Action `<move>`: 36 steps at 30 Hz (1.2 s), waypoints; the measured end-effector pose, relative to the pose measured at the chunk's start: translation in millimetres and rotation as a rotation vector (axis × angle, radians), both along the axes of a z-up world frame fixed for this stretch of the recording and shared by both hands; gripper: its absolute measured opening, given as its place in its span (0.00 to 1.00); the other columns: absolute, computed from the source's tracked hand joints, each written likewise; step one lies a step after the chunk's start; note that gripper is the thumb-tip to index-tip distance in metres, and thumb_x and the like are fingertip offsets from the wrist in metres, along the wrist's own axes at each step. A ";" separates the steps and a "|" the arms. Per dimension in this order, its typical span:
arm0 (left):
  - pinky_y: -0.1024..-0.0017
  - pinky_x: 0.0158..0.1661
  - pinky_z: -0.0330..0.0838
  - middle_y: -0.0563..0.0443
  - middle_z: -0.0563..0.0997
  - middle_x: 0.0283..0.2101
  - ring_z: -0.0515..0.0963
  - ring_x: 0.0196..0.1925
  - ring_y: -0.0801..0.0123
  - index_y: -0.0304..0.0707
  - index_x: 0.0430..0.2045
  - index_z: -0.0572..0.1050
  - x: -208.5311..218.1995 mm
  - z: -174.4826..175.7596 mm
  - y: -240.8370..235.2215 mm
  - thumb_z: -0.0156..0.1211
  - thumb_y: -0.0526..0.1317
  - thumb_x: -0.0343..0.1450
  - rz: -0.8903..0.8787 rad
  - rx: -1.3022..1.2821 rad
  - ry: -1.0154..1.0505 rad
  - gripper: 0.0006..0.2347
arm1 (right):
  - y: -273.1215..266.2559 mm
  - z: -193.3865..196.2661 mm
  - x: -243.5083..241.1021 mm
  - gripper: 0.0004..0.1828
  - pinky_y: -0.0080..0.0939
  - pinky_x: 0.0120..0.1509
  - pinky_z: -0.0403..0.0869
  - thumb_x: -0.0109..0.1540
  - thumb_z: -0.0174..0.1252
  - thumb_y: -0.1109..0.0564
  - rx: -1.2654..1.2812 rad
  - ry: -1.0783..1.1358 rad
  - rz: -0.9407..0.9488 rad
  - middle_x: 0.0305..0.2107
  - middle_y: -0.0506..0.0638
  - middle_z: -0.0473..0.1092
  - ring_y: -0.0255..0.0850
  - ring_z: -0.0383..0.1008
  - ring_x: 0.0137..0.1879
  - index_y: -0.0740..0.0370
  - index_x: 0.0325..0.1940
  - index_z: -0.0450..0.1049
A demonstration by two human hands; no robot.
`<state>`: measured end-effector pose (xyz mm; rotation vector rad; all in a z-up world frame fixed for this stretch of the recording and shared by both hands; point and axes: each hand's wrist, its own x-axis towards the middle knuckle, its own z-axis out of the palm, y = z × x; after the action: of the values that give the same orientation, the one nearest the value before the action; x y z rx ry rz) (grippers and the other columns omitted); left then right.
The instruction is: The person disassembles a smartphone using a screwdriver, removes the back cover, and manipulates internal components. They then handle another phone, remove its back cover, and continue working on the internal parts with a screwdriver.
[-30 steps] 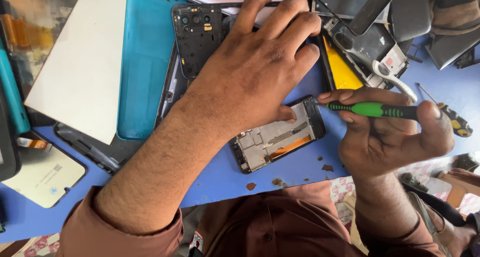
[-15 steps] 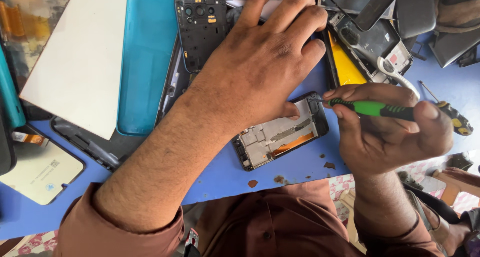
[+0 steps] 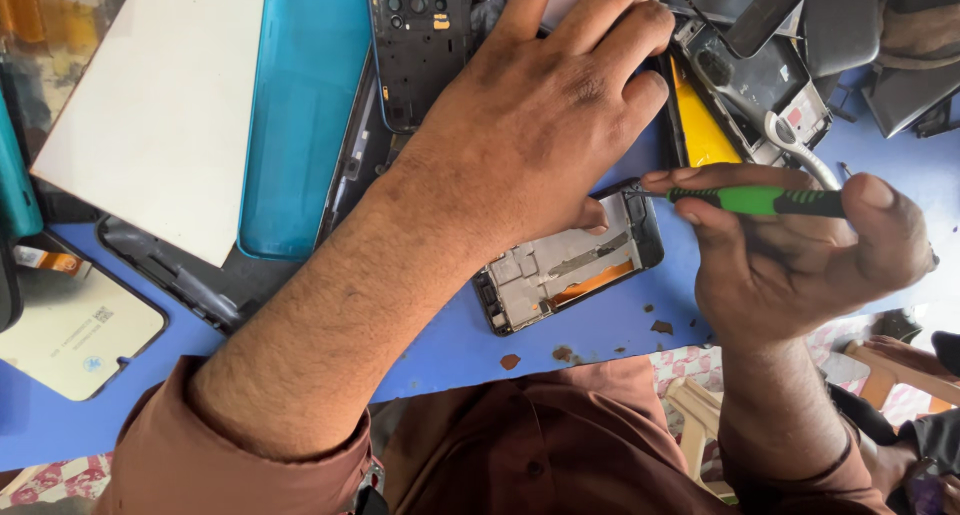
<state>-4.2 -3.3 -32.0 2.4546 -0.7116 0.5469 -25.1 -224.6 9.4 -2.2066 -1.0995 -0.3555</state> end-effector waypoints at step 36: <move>0.47 0.72 0.49 0.47 0.74 0.62 0.61 0.72 0.57 0.37 0.39 0.82 1.3 1.7 1.0 0.81 0.58 0.48 -0.008 0.007 0.018 0.31 | -0.5 3.9 0.5 0.45 0.46 0.46 0.79 0.62 0.69 0.61 0.005 -0.028 -0.139 0.36 0.61 0.72 0.56 0.81 0.43 0.55 0.71 0.44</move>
<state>-2.9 -2.3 -30.3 2.4588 -0.7176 0.5199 -24.7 -225.1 13.3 -2.2859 -0.9606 -0.4495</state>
